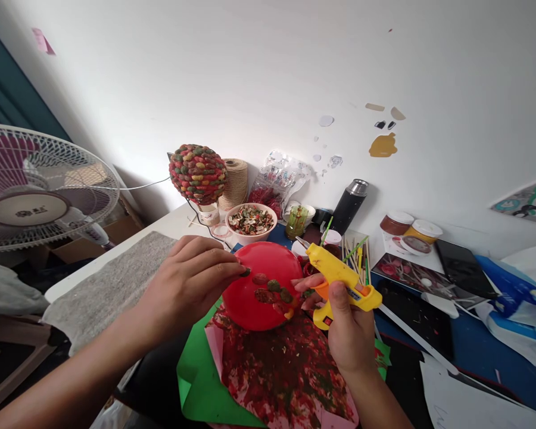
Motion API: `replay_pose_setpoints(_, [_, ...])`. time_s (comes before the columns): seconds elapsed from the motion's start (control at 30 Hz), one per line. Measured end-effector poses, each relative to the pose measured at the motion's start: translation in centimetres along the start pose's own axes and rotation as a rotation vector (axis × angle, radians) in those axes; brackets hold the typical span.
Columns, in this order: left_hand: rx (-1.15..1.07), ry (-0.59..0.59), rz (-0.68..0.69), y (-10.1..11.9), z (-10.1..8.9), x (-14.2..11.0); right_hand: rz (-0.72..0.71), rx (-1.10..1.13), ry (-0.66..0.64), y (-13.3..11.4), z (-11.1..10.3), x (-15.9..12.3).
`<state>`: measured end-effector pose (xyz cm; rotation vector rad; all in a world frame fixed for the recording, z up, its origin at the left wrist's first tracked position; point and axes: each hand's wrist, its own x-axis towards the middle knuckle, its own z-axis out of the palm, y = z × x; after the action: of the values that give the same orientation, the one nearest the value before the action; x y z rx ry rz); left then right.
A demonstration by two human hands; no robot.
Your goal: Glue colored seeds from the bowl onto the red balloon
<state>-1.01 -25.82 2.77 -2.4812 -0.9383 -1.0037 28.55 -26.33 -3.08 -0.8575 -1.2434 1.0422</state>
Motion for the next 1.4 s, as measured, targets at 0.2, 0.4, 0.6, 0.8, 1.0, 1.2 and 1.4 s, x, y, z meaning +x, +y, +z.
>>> replay_pose_setpoints(0.2, [-0.010,-0.001,-0.018,0.0,0.3,0.0,0.001,0.011,0.010,0.1,0.1,-0.2])
replay_pose_setpoints(0.4, [-0.018,-0.020,-0.042,-0.1,0.6,-0.3,-0.007,-0.004,-0.006,0.2,0.0,0.0])
replay_pose_setpoints(0.6, [-0.025,-0.013,-0.032,0.0,1.0,-0.3,0.010,-0.001,0.012,-0.2,0.3,-0.1])
replay_pose_setpoints(0.8, [-0.030,-0.013,-0.006,0.2,0.9,0.0,0.041,0.021,0.070,-0.9,1.0,-0.3])
replay_pose_setpoints(1.0, [-0.095,-0.033,-0.030,0.0,0.8,-0.1,0.042,0.022,0.078,-0.9,1.1,-0.4])
replay_pose_setpoints(1.2, [-0.195,0.026,-0.120,0.2,0.1,0.4,-0.003,0.027,0.037,-0.3,0.5,-0.2])
replay_pose_setpoints(1.4, [-0.190,0.031,-0.139,0.2,-0.4,0.3,-0.031,0.026,-0.025,0.5,-0.2,-0.1])
